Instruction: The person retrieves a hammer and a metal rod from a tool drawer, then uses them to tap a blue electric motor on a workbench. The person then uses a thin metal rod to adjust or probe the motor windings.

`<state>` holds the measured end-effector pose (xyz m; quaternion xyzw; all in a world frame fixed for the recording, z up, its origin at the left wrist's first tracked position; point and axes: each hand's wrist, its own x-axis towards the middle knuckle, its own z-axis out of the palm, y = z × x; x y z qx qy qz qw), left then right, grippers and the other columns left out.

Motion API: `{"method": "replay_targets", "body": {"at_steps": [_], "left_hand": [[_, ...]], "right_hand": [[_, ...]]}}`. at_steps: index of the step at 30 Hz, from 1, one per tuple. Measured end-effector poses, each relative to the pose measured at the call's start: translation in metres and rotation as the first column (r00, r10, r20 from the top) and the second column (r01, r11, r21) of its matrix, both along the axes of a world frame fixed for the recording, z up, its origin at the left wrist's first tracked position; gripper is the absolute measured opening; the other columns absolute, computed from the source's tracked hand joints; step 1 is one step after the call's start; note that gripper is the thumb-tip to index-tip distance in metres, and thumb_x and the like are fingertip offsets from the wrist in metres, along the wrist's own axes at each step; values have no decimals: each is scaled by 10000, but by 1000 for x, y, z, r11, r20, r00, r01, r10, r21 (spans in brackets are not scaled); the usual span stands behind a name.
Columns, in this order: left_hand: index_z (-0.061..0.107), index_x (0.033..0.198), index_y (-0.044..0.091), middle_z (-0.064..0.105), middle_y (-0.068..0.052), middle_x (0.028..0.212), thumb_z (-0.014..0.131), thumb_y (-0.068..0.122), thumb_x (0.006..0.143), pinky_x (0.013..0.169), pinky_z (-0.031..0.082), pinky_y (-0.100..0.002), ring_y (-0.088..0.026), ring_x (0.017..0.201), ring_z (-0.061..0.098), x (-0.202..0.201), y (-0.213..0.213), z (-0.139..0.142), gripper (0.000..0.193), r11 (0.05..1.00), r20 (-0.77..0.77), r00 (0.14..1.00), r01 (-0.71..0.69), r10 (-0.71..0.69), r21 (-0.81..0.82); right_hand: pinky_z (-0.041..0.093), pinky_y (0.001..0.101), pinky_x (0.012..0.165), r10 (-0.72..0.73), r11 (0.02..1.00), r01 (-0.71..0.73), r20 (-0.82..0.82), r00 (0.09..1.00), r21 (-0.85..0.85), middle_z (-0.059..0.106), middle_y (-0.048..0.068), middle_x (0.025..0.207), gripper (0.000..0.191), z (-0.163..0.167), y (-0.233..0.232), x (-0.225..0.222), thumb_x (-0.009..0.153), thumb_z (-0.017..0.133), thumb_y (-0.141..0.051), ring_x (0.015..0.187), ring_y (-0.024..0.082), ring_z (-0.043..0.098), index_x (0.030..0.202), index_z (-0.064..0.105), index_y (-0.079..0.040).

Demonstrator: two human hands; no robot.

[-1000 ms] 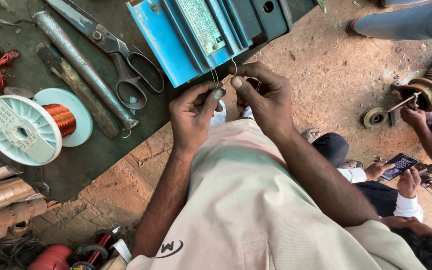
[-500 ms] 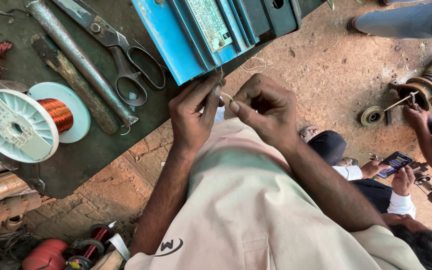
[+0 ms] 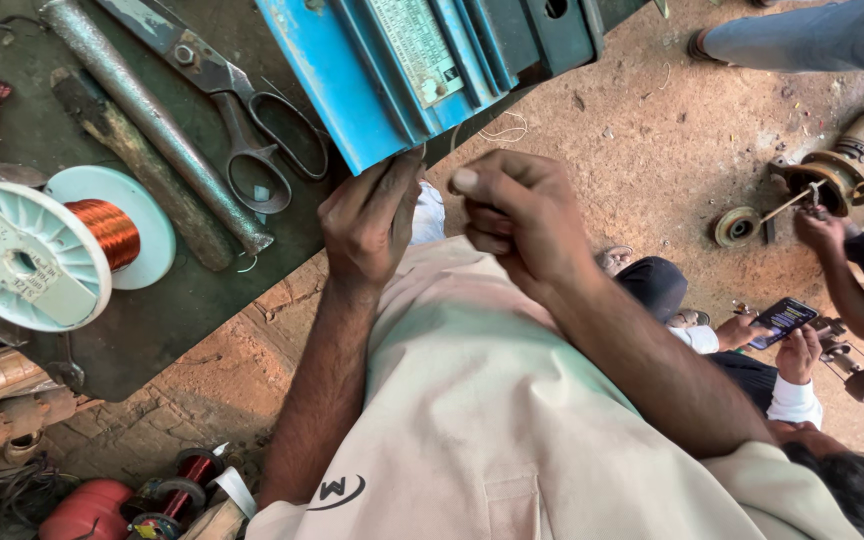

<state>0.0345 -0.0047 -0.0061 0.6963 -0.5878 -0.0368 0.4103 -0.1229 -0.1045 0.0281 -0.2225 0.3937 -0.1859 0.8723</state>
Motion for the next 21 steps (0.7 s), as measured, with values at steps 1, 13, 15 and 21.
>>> {"method": "replay_targets", "body": {"at_steps": [1,13,15,21], "left_hand": [[684,1238,-27,747,-167,1100,766,-38,980,815,652,-349,-283,975,774,0,0,0,270,1000,25,1000,2,-1,-12],[680,1137,-76,734,-190,1023,787,-75,942,710,619,-366,-295,868,764,8,2,-9,223,993,91,995,43,-33,-113],[683,1123,-71,734,-179,1011,785,-75,939,707,618,-367,-287,853,762,8,2,-10,210,992,73,997,37,-29,-119],[704,1116,-72,736,-158,983,795,-58,938,687,611,-361,-268,821,756,10,1,-12,201,992,39,999,36,-32,-122]], "right_hand": [[260,243,436,-8,995,7,9,1000,100,444,-35,624,123,-1,0,4,946,698,-86,495,52,343,870,663,3],[231,236,470,-6,944,-19,74,997,331,330,-71,643,157,-3,-2,25,978,644,-140,537,60,296,861,610,-42],[231,234,468,-18,933,-14,86,996,358,330,-76,643,145,-4,-2,28,978,629,-138,531,56,290,868,604,-46],[250,240,463,-75,926,49,55,996,375,355,-53,669,141,-14,-4,31,970,591,-82,533,63,299,836,571,-45]]}}
